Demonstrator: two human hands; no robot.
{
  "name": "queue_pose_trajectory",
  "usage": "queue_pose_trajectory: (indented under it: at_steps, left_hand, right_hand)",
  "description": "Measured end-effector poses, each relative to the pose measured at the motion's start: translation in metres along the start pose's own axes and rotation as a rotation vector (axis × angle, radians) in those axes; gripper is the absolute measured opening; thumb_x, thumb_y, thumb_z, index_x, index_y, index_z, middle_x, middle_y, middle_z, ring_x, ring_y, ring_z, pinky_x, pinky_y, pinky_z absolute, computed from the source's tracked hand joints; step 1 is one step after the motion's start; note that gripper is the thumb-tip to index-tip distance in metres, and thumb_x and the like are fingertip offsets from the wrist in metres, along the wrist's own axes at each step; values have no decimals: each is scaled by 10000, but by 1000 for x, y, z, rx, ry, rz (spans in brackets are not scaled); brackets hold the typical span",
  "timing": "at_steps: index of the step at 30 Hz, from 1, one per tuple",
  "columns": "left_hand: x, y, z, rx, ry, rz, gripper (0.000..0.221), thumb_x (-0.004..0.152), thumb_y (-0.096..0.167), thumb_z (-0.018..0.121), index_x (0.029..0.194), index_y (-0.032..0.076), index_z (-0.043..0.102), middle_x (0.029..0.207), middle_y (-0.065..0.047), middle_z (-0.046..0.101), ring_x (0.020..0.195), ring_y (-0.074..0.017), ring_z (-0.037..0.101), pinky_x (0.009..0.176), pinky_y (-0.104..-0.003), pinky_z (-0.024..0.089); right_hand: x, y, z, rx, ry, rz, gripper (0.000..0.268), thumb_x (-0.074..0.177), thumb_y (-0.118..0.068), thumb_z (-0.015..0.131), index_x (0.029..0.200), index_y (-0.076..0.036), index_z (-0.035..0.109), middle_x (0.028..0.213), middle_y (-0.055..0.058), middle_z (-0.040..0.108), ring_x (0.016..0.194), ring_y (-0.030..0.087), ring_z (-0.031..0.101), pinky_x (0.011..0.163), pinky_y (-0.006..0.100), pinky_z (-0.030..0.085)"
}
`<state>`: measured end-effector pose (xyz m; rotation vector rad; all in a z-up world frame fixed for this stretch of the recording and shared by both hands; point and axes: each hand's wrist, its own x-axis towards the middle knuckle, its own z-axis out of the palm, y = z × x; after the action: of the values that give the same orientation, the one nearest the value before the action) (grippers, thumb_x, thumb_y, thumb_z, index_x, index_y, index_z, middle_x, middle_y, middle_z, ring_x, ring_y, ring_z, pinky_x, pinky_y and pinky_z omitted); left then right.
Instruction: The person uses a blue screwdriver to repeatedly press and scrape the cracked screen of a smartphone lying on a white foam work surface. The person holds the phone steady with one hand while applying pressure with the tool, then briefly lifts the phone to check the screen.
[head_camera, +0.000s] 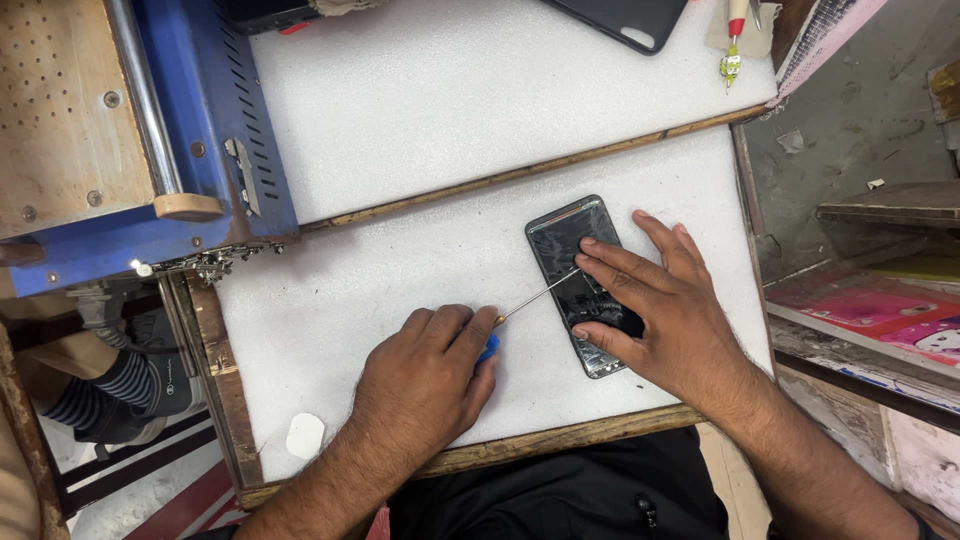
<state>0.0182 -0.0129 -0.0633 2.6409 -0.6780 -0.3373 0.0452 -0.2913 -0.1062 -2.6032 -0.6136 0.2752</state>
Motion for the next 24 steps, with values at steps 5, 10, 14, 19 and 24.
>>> queue_pose_trajectory:
  at_steps: [5,10,14,19,24]
  left_hand:
    - [-1,1,1,-13,-42,-37,495,878,250,770,1296,22,633,1093,-145,654,934,-234,680,678,-335,631]
    - [-1,-1,1,-13,-18,-11,495,875,256,769,1290,22,637,1082,-143,655,959,-234,680,695,-335,632]
    - [-1,-2,1,-9,-25,-12,485,885,259,764,1290,24,637,1080,-144,657,956,-230,678,686,-330,631]
    - [-3,-3,2,-8,-32,20,483,879,249,770,1288,27,636,1084,-138,663,944,-228,675,675,-332,627]
    - [-9,-5,-2,-45,-9,124,450,877,228,778,1265,39,653,1113,-130,671,944,-243,673,700,-359,618]
  right_hand:
    - [0,0,0,-2,0,1,754,747,-521,798,1400,-208,588,1528,-2,508,1519,347,239,1240,653,122]
    - [0,-1,0,0,-2,4,754,743,-516,802,1399,-211,589,1527,-7,508,1521,342,240,1242,653,127]
    - [1,0,0,-3,-2,2,767,730,-516,809,1395,-205,587,1526,-3,508,1516,350,241,1234,658,134]
    - [0,0,0,-6,-3,3,765,729,-513,813,1394,-205,592,1525,-4,510,1518,346,245,1236,660,139]
    - [3,-9,-11,-46,-8,-12,757,721,-515,809,1372,-184,608,1492,21,536,1491,358,283,1220,636,182]
